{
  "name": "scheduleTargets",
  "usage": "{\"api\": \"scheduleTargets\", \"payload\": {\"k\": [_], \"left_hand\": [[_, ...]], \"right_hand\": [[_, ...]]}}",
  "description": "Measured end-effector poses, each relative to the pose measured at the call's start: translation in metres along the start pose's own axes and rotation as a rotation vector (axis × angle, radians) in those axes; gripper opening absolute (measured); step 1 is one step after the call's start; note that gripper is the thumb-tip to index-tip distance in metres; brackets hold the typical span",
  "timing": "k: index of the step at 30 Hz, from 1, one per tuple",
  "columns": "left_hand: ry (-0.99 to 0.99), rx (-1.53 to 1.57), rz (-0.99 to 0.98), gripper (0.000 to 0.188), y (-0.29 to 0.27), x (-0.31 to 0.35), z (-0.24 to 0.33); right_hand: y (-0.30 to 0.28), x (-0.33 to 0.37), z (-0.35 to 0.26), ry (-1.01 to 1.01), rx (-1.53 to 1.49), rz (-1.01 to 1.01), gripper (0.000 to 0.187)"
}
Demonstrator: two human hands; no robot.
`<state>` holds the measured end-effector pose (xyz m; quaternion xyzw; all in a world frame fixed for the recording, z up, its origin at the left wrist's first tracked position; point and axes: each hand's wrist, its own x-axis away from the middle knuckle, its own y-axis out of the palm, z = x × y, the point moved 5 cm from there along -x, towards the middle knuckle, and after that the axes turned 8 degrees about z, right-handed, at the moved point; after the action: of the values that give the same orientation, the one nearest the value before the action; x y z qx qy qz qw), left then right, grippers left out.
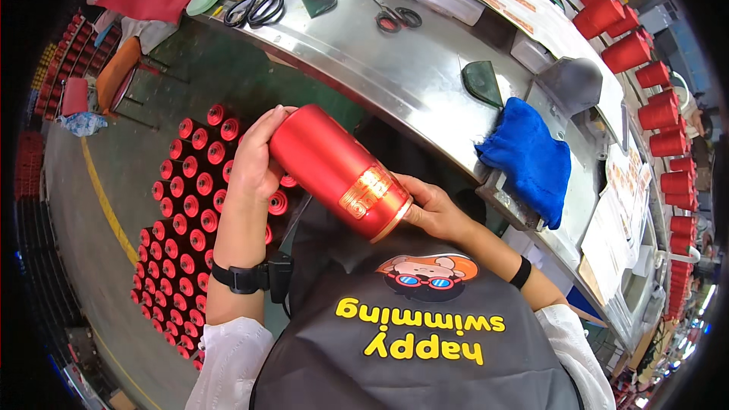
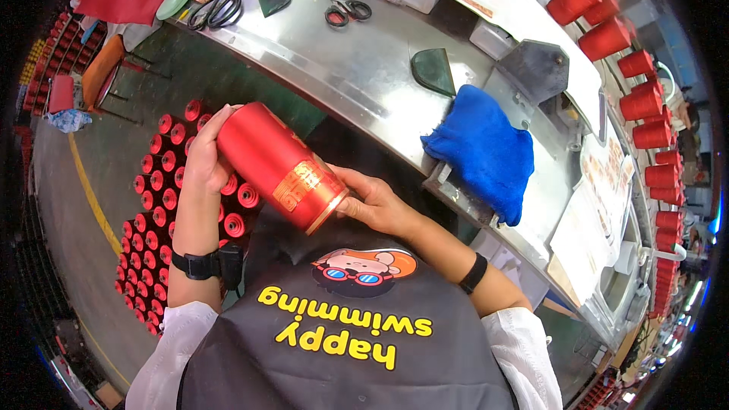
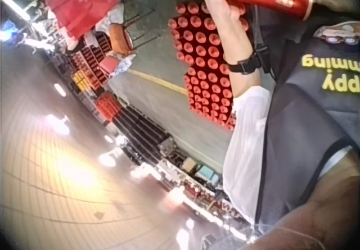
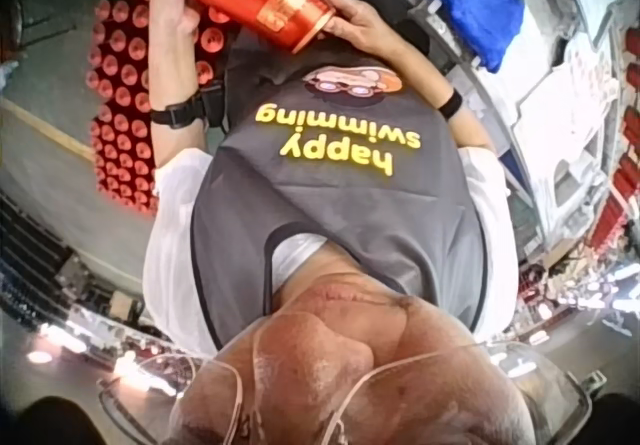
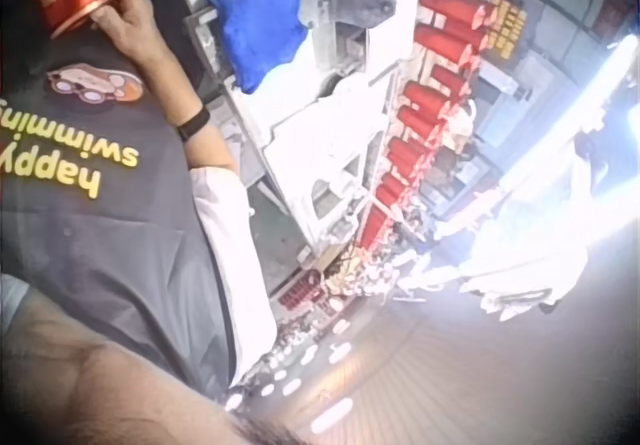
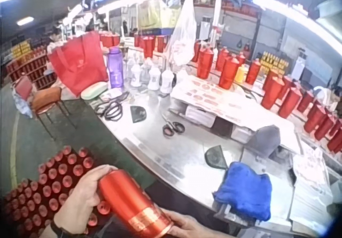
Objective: Applying decorative labels to red cylindrical containers at an industrial workstation.
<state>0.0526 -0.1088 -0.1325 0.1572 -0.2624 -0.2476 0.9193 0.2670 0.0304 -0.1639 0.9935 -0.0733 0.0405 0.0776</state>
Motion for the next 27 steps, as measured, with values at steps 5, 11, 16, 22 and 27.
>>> {"api": "scheduleTargets", "payload": {"k": [5,11,16,22,27], "left_hand": [[-0.004,0.014,0.012,0.027,-0.001,-0.001,-0.002],[-0.02,0.049,0.022,0.027,0.001,0.0,-0.001],[-0.01,0.048,0.044,0.027,0.002,0.002,0.0],[-0.013,0.069,0.051,0.026,0.004,0.003,-0.001],[-0.042,0.119,0.019,0.027,-0.007,-0.005,-0.009]], "right_hand": [[0.0,-0.001,0.003,0.024,-0.048,-0.008,0.062],[0.002,0.0,0.006,0.061,-0.15,-0.019,0.061],[0.002,-0.001,0.005,0.054,-0.141,-0.036,0.059],[0.003,0.0,0.005,0.058,-0.192,-0.049,0.055],[0.005,0.001,0.003,0.066,-0.209,-0.081,0.052]]}}
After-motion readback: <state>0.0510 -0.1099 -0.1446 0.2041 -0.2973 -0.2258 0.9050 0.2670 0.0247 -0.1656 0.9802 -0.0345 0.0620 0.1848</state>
